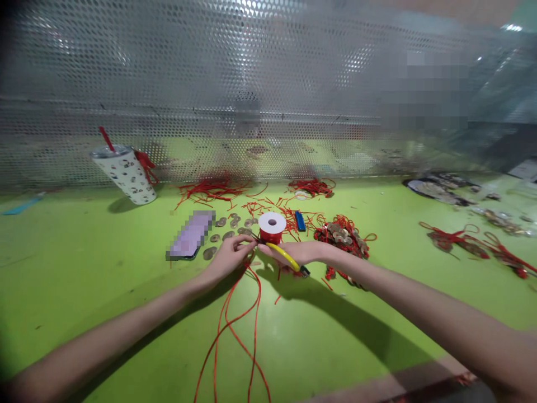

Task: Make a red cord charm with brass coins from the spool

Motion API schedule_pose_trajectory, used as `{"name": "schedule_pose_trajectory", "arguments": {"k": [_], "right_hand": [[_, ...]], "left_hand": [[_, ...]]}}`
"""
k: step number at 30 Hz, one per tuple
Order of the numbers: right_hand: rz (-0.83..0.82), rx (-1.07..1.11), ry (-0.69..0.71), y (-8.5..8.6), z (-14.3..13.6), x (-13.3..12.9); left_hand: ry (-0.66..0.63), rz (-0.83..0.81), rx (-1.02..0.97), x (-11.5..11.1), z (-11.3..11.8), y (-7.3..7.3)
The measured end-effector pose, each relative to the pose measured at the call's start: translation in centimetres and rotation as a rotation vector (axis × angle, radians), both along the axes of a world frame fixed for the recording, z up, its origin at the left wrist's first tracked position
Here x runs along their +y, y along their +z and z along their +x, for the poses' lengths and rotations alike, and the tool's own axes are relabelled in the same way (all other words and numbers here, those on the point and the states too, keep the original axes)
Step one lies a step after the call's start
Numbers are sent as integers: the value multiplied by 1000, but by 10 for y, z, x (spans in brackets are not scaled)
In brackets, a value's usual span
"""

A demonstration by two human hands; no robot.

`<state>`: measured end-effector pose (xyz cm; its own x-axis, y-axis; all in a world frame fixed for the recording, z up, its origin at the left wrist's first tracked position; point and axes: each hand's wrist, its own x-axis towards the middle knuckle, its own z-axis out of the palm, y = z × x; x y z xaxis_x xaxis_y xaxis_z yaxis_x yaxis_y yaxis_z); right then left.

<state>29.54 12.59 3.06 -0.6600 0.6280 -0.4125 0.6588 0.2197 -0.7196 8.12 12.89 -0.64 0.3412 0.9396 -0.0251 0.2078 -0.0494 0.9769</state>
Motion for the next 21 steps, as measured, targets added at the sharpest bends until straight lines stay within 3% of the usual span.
{"name": "schedule_pose_trajectory", "arguments": {"k": [3, 9, 21], "right_hand": [[-123, 37, 19, -1, 6, 2], [-150, 34, -37, -2, 8, 0], [-13, -33, -107, 14, -4, -12]], "left_hand": [[-2, -5, -17, 0, 1, 0], [-12, -22, -16, 0, 0, 0], [-26, 30, 29, 0, 0, -3]]}}
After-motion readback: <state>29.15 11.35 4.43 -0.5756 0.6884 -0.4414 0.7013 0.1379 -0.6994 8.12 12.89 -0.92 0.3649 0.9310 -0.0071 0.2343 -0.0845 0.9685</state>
